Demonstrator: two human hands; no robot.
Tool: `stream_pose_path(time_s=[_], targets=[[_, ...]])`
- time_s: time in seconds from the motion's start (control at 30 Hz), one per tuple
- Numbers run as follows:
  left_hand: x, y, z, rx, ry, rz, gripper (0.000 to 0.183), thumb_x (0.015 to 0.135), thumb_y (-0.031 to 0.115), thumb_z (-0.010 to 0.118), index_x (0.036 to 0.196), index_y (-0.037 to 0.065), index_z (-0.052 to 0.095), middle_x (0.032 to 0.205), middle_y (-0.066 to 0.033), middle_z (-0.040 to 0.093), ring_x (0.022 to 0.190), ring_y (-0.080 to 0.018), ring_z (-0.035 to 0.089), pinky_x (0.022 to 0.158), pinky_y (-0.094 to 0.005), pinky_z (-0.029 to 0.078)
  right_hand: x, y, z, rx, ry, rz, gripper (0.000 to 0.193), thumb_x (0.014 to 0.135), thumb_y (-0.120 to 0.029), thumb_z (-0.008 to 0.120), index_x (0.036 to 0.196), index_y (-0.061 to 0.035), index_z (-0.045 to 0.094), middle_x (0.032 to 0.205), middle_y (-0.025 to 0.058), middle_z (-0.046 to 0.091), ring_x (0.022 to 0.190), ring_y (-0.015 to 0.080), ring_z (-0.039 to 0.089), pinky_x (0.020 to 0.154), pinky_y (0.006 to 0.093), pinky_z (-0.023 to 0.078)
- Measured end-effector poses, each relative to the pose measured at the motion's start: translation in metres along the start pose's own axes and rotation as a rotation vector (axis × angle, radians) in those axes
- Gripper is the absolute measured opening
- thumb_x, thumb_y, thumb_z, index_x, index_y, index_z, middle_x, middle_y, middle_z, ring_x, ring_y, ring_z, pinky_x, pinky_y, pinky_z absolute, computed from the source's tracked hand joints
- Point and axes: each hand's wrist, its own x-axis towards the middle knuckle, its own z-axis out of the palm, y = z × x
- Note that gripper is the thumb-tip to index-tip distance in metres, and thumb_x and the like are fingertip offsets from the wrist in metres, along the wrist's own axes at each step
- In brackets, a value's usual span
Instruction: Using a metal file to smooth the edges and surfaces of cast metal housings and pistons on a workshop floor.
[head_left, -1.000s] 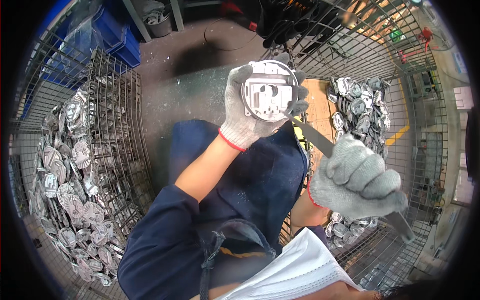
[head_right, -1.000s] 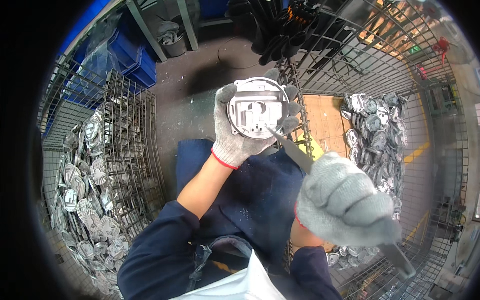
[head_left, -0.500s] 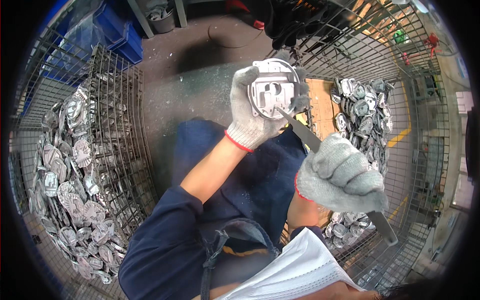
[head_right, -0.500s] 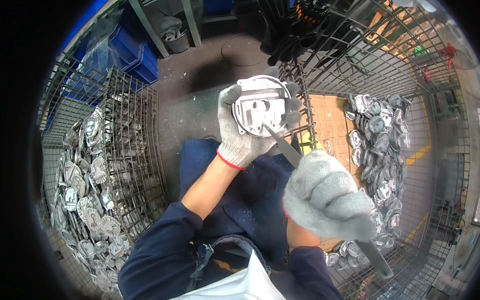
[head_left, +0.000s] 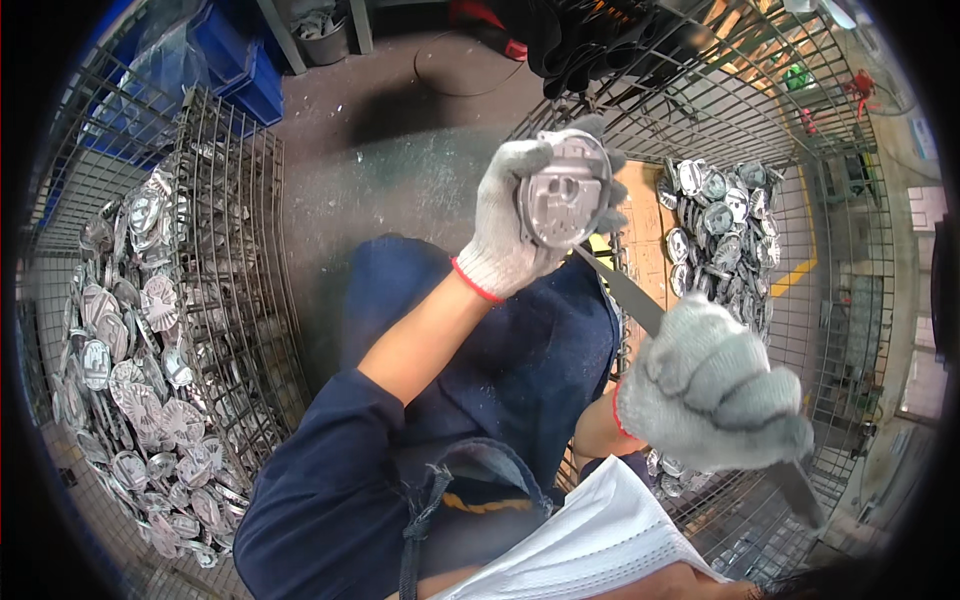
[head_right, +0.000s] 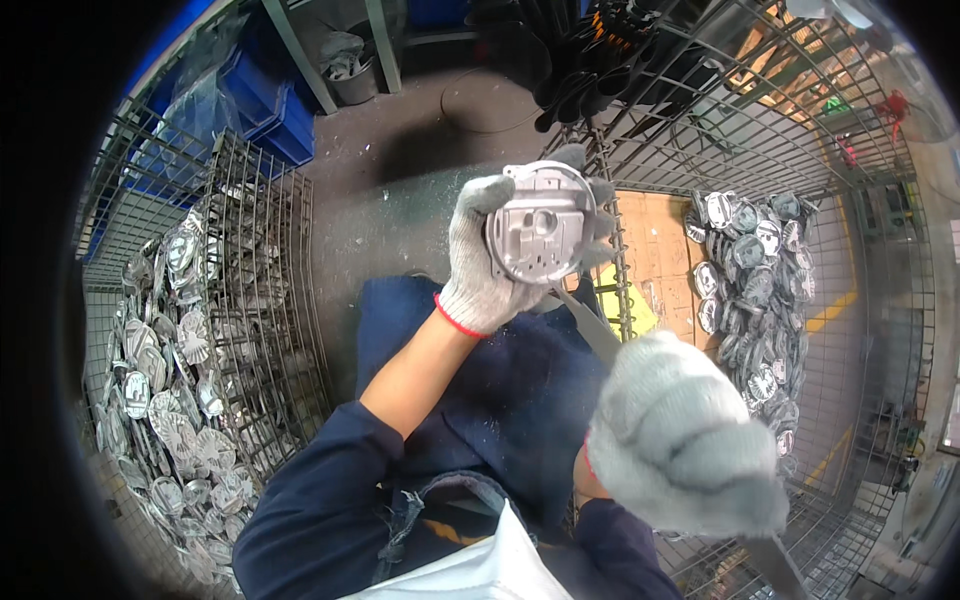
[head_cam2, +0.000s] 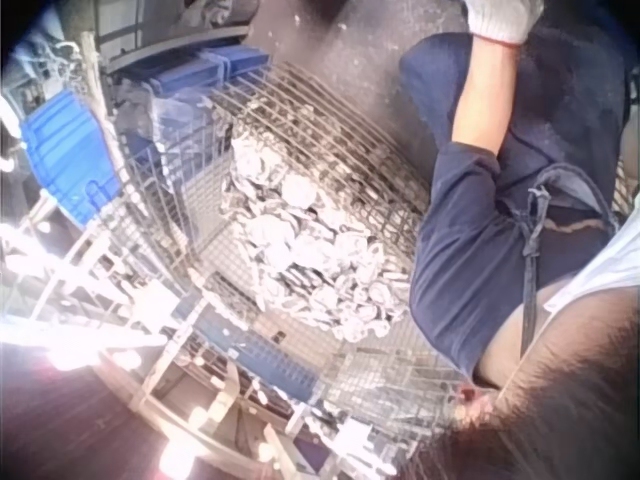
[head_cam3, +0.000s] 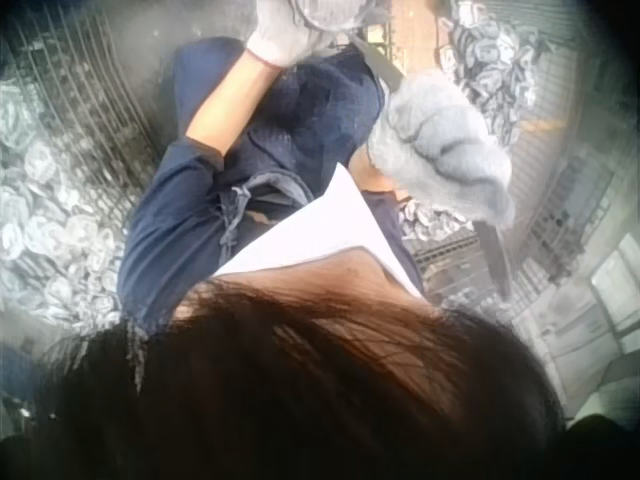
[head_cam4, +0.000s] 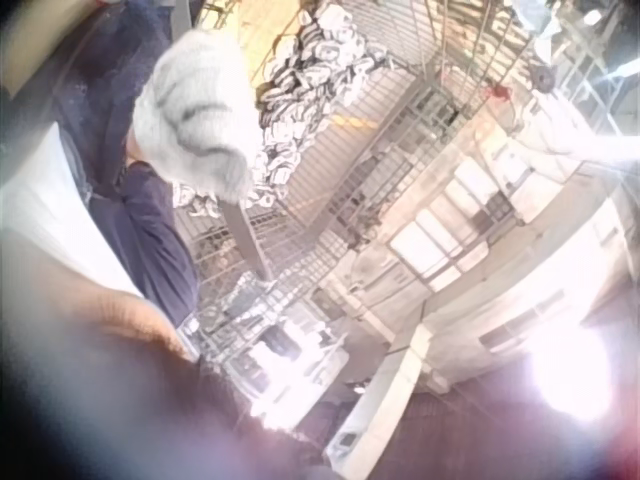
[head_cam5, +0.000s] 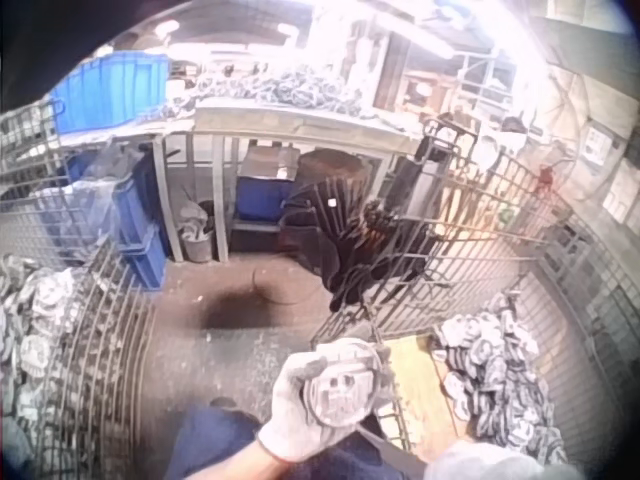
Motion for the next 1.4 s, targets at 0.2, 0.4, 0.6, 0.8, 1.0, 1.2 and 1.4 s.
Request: stream_pose_path(time_s=[0.2,0.4,0.6,0.8,1.0,1.2,1.4], targets=[[0.003,0.003,-0.011,-0.174,-0.056,-0.041,0.062,0.092,0.048,0.060,0.138,0.006,0.062,0.131,-0.0249,0.066,0.108,-0.0426,0.071,0.094,-0.0602,0.059,0.011,-0.007,-0.020,0.122,-0.151,-0.048,0.061,0.112,-0.061,0.023,0.074,-0.0163,0.039,0.063,0.0003,0.045,0.051,0.0148,0.045,0.048,0.0294,0.042],[-0.002,0.003,-0.004,-0.203,-0.095,-0.066,0.066,0.091,0.051,0.059,0.139,0.006,0.061,0.135,-0.0258,0.064,0.112,-0.0443,0.070,0.098,-0.0617,0.057,0.003,0.013,-0.024,0.181,0.030,0.071,0.062,0.111,-0.062,0.027,0.067,-0.0191,0.032,0.055,-0.0009,0.037,0.044,0.0143,0.036,0.044,0.0295,0.037],[-0.005,0.006,-0.006,-0.271,-0.103,-0.070,0.069,0.091,0.049,0.059,0.144,0.005,0.057,0.136,-0.0274,0.063,0.113,-0.0444,0.070,0.099,-0.0617,0.056,0.000,0.021,-0.021,0.219,0.029,0.037,0.061,0.112,-0.060,0.029,0.067,-0.0188,0.034,0.054,-0.0008,0.038,0.044,0.0142,0.038,0.044,0.0295,0.035],[-0.002,0.004,-0.005,-0.109,-0.039,-0.041,0.077,0.091,0.048,0.058,0.152,0.003,0.048,0.136,-0.0292,0.063,0.111,-0.0434,0.070,0.097,-0.0598,0.058,0.008,0.033,-0.026,0.236,-0.042,0.056,0.059,0.113,-0.055,0.031,0.068,-0.0184,0.035,0.054,-0.0022,0.035,0.043,0.0126,0.032,0.041,0.0272,0.030],[-0.008,0.005,0.000,-0.066,-0.175,-0.036,0.077,0.090,0.046,0.060,0.151,0.002,0.047,0.135,-0.0290,0.062,0.111,-0.0401,0.071,0.094,-0.0540,0.061,0.006,0.035,-0.023,0.448,0.160,-0.011,0.059,0.114,-0.053,0.032,0.065,-0.0202,0.030,0.052,-0.0040,0.028,0.039,0.0101,0.023,0.037,0.0256,0.025],[-0.003,-0.004,-0.003,-0.105,0.024,-0.067,0.065,0.091,0.036,0.059,0.146,0.002,0.052,0.124,-0.0254,0.068,0.104,-0.0374,0.073,0.089,-0.0539,0.063,-0.002,0.035,-0.022,0.075,0.192,0.144,0.056,0.114,-0.049,0.036,0.067,-0.0196,0.034,0.051,-0.0041,0.030,0.039,0.0093,0.025,0.039,0.0267,0.028],[0.002,-0.003,-0.009,-0.066,0.041,-0.011,0.058,0.092,0.043,0.060,0.136,0.004,0.060,0.125,-0.0235,0.069,0.101,-0.0408,0.073,0.088,-0.0592,0.062,0.012,-0.007,-0.030,0.130,-0.071,-0.069,0.056,0.113,-0.052,0.033,0.072,-0.0144,0.042,0.060,-0.0014,0.043,0.047,0.0160,0.043,0.046,0.0314,0.040]])
